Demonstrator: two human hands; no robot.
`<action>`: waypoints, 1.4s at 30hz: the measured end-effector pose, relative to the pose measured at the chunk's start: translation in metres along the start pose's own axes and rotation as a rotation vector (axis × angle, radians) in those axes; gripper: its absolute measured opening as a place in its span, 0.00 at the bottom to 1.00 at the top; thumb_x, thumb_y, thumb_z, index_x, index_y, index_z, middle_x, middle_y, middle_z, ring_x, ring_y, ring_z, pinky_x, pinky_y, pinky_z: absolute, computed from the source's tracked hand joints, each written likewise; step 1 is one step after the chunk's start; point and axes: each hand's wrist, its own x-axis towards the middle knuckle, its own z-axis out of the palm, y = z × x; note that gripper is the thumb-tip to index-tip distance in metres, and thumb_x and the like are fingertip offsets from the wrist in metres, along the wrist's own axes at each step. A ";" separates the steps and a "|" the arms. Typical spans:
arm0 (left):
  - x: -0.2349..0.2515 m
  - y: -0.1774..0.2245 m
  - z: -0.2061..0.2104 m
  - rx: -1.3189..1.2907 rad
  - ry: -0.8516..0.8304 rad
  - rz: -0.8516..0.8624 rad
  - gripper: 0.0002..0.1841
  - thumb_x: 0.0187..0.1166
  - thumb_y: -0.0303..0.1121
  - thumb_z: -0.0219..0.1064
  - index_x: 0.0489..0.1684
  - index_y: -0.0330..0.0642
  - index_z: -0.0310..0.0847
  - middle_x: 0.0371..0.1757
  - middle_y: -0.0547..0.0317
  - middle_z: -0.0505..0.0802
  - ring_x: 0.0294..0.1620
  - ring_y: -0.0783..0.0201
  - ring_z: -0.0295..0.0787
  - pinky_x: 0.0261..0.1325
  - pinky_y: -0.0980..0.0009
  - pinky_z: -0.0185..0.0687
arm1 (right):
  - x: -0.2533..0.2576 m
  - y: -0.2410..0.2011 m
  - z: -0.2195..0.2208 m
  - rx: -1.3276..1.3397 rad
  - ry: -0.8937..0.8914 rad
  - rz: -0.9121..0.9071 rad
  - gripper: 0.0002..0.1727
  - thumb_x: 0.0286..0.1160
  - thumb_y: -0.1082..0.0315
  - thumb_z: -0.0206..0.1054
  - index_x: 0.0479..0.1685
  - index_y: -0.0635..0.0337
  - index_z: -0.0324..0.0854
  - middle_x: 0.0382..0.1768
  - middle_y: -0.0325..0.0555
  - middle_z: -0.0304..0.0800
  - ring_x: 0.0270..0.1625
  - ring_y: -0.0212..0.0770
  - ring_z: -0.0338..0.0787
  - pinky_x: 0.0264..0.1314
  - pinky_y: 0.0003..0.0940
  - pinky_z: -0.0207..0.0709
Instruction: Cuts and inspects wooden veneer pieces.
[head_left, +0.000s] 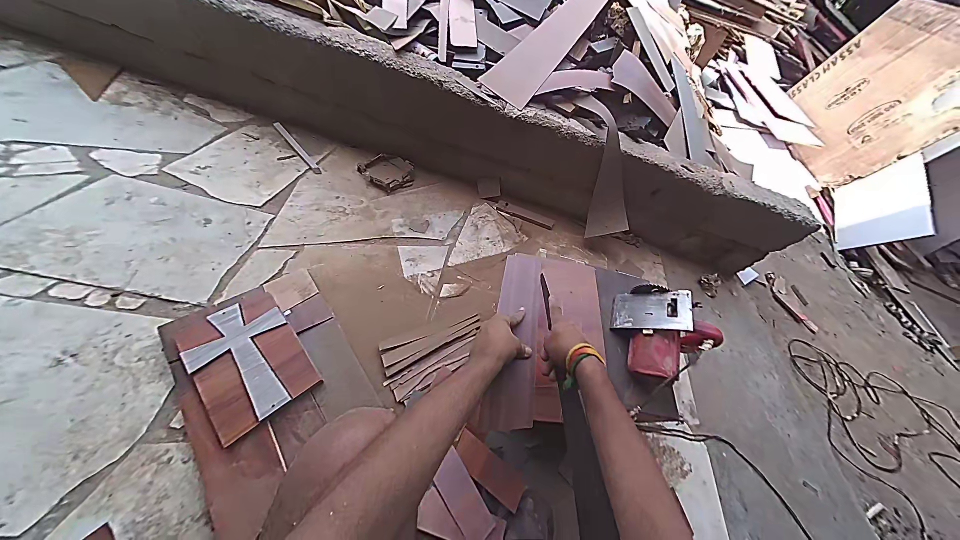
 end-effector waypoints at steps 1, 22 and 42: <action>0.000 0.000 0.000 -0.001 0.001 -0.001 0.49 0.56 0.46 0.87 0.87 0.82 0.68 0.80 0.54 0.83 0.75 0.49 0.84 0.70 0.42 0.84 | -0.003 -0.001 0.001 -0.029 0.004 0.004 0.49 0.85 0.71 0.50 0.96 0.36 0.16 0.41 0.53 0.87 0.27 0.43 0.92 0.32 0.41 0.89; 0.004 -0.002 0.002 -0.016 0.012 0.006 0.49 0.54 0.45 0.86 0.86 0.81 0.70 0.79 0.57 0.84 0.76 0.50 0.84 0.71 0.41 0.83 | -0.028 0.006 0.023 -0.141 -0.020 0.000 0.51 0.85 0.69 0.49 0.95 0.31 0.12 0.40 0.52 0.87 0.27 0.42 0.91 0.32 0.40 0.88; 0.003 0.000 0.000 0.019 0.013 0.022 0.50 0.55 0.44 0.87 0.88 0.80 0.68 0.80 0.55 0.84 0.77 0.51 0.83 0.74 0.44 0.81 | -0.062 0.043 0.044 -0.065 -0.078 0.008 0.48 0.89 0.68 0.47 0.95 0.29 0.13 0.37 0.52 0.88 0.22 0.44 0.90 0.27 0.42 0.88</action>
